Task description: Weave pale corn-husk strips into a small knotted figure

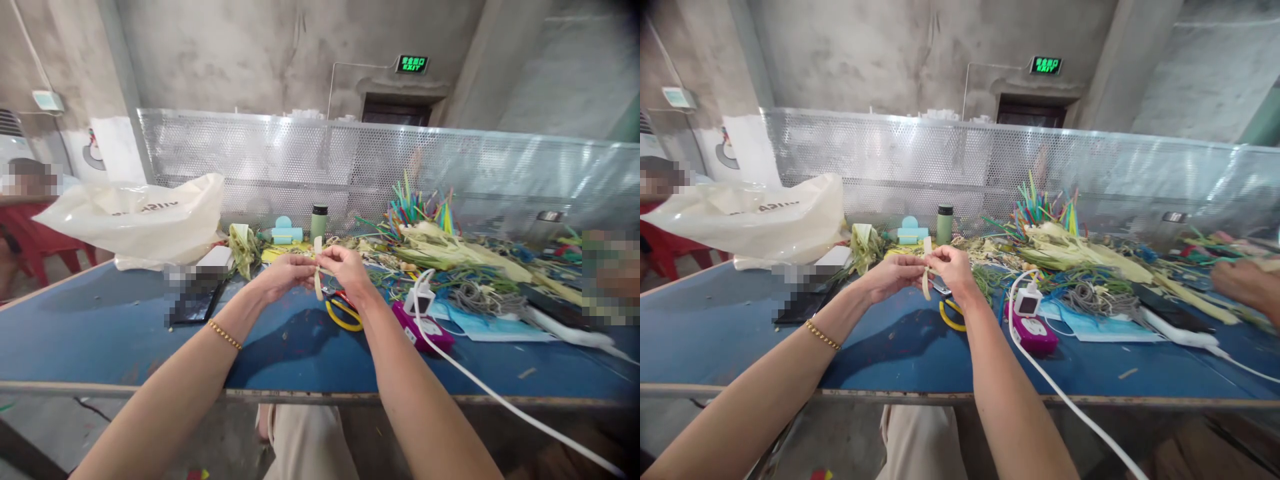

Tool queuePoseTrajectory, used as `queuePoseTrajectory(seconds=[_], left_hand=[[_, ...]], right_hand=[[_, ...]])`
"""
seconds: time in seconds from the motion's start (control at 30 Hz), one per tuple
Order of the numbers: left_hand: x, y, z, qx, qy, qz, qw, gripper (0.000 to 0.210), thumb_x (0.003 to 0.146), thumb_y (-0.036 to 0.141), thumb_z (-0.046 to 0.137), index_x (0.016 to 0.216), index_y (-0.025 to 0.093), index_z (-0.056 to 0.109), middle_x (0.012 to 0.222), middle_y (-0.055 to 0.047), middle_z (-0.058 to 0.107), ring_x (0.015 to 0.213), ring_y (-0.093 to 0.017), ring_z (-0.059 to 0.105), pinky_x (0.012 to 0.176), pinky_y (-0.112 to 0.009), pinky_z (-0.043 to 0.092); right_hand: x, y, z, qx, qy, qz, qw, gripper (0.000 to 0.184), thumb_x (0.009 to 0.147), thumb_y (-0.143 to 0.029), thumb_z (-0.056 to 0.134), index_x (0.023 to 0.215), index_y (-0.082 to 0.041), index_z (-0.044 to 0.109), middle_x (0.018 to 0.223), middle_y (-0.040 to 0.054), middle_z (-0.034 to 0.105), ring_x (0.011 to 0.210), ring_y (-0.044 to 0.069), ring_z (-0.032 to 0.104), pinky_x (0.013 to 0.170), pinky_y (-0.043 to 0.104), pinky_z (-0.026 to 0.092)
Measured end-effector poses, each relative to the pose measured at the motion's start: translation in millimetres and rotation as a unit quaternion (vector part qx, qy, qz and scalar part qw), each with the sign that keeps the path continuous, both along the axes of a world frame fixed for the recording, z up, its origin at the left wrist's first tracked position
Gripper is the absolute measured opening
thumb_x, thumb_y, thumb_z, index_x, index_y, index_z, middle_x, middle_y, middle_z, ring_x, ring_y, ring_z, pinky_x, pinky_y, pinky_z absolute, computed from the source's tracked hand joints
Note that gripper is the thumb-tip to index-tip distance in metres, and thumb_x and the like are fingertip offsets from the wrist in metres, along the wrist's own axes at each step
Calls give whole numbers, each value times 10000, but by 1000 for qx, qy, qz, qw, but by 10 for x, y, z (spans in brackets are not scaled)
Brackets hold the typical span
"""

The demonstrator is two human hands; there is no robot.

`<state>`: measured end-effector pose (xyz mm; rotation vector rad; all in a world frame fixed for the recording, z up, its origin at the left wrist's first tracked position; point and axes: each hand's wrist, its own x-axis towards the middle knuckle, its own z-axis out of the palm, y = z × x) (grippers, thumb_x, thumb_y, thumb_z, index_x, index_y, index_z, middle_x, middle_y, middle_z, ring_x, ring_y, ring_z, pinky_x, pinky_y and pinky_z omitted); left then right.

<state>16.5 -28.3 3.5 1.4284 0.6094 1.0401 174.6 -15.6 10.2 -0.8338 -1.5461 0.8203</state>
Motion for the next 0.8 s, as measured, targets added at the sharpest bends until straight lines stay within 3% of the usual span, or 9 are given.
queuePoseTrajectory(seconds=[0.13,0.3,0.8], left_hand=[[34,35,-38,10,-38,40,998,292,660,330,809,734,75,689,669,-68,658,605,-136,603,651,-301,472],[73,62,-88,26,-48,105,993,311,572,324,859,666,87,680,586,-26,627,536,-101,546,586,-268,444],[155,23,-96,50,18,148,988,175,638,167,760,553,106,619,488,-7,584,464,-96,532,531,-247,438]], right_hand=[[-16,28,-16,-31,34,20,999,319,601,-441,780,664,-171,624,634,-15,607,588,118,513,586,267,418],[-53,63,-42,-27,42,-12,999,308,564,-418,794,631,-169,624,622,-9,612,598,126,513,591,269,408],[-128,38,-98,42,-12,-70,997,178,677,-343,661,633,-178,608,597,2,605,570,139,516,562,265,405]])
